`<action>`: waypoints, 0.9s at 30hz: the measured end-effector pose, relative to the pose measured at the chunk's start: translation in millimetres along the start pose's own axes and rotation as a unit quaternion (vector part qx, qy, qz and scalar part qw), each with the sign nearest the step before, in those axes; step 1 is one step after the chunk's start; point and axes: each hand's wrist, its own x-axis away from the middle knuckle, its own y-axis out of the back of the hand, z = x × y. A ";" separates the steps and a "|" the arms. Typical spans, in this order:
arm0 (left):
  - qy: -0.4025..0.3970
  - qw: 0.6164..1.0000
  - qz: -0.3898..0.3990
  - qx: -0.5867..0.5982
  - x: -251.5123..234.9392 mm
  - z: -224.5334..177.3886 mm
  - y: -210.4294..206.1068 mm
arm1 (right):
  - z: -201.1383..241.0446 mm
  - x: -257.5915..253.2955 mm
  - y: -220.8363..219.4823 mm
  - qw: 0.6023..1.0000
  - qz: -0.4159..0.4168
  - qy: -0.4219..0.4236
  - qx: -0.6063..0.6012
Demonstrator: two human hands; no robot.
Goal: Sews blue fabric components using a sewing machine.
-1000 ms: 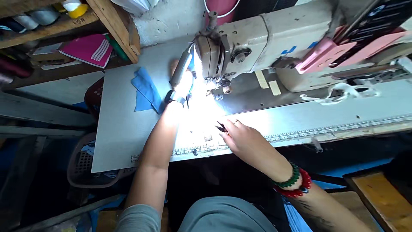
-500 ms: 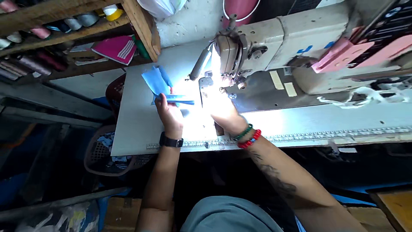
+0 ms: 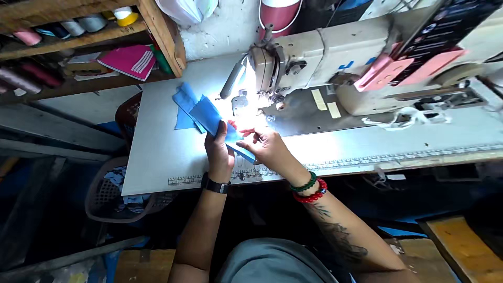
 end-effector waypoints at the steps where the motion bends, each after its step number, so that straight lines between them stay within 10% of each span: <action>1: 0.003 1.000 -0.001 0.005 0.1 1.6 -0.4 | -0.8 0.1 -3.2 1.000 -0.002 0.003 0.007; 10: -0.007 1.000 -0.011 -0.020 8.2 15.2 -10.6 | -8.1 -2.6 -2.9 0.999 -0.008 -0.026 -0.029; 19: 0.144 0.979 0.099 -0.105 21.2 2.6 3.2 | -21.8 16.6 25.3 0.998 -0.039 -0.054 0.004; 27: -0.095 0.852 0.172 -0.486 34.5 18.7 25.6 | -42.4 49.6 69.8 0.972 -0.008 -0.132 0.194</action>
